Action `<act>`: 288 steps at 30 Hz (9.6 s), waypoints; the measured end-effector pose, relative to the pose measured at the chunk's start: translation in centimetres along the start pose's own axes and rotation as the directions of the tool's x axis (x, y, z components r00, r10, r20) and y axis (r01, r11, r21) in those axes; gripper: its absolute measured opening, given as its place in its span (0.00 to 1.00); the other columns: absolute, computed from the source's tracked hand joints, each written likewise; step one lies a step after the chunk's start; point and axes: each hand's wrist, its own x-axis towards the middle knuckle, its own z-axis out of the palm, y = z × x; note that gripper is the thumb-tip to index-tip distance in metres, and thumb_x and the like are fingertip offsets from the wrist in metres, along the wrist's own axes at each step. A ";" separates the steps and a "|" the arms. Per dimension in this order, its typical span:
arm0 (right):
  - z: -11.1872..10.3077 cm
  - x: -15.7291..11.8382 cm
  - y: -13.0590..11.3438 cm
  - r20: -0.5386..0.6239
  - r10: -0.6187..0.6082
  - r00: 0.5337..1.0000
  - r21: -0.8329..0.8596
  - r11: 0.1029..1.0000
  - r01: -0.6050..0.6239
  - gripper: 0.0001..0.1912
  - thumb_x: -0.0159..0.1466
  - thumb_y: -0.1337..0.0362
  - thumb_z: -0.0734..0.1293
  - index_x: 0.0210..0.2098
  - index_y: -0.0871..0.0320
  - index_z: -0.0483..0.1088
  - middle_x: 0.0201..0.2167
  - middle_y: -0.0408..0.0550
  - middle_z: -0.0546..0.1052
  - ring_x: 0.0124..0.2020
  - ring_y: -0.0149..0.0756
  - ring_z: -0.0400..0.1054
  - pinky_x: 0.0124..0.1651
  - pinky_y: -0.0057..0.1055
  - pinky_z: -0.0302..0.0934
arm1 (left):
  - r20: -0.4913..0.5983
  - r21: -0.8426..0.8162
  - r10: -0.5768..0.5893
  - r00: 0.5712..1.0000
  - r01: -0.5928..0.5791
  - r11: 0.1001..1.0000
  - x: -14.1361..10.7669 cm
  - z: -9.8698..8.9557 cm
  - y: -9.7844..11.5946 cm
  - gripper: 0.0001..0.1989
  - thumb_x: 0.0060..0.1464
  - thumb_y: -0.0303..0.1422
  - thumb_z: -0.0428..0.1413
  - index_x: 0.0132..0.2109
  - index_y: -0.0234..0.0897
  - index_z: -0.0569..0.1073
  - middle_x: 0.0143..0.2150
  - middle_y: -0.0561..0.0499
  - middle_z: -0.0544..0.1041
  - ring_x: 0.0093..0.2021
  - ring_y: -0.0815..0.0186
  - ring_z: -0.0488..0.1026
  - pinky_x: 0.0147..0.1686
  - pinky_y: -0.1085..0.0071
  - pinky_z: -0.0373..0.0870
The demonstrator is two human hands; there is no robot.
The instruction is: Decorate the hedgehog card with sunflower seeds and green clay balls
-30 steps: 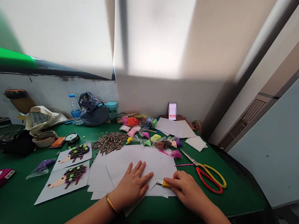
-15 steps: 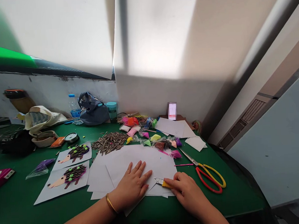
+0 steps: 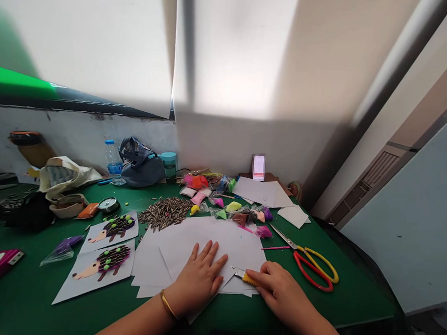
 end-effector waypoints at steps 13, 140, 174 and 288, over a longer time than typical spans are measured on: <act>0.0 -0.6 2.0 -0.104 0.148 0.984 0.059 0.988 -0.142 0.22 0.68 0.55 0.58 0.60 0.45 0.67 0.44 0.50 0.72 0.46 0.43 0.68 0.49 0.38 0.65 | 0.037 0.023 -0.031 0.999 0.030 0.999 0.0 0.2 0.1 0.35 0.65 0.50 0.37 0.71 0.33 0.50 0.72 0.39 0.48 0.72 0.51 0.40 0.67 0.42 0.36; 0.2 3.4 0.5 -0.085 0.052 0.995 -0.239 0.968 -0.071 0.19 0.66 0.61 0.62 0.55 0.47 0.71 0.38 0.51 0.72 0.42 0.44 0.66 0.45 0.37 0.61 | -0.050 0.002 0.108 0.993 -0.108 0.994 3.2 0.4 -2.2 0.22 0.67 0.42 0.42 0.65 0.51 0.60 0.70 0.47 0.58 0.70 0.52 0.51 0.64 0.36 0.41; -0.1 3.9 1.3 0.002 0.039 0.999 -0.159 0.987 -0.038 0.21 0.65 0.61 0.62 0.57 0.47 0.70 0.40 0.51 0.71 0.44 0.43 0.66 0.48 0.37 0.61 | -0.051 -0.001 0.105 0.993 -0.105 0.994 3.2 0.6 -2.2 0.23 0.66 0.42 0.43 0.66 0.52 0.60 0.70 0.48 0.58 0.70 0.52 0.51 0.65 0.38 0.40; 0.3 9.3 -1.9 -0.077 0.068 0.995 0.090 0.994 -0.061 0.25 0.64 0.56 0.61 0.59 0.56 0.67 0.56 0.56 0.69 0.58 0.46 0.62 0.59 0.38 0.57 | 0.093 -0.711 -0.661 0.745 -0.415 -0.568 3.5 -6.4 -6.0 0.17 0.52 0.23 0.63 0.49 0.40 0.75 0.43 0.50 0.81 0.39 0.65 0.79 0.35 0.73 0.77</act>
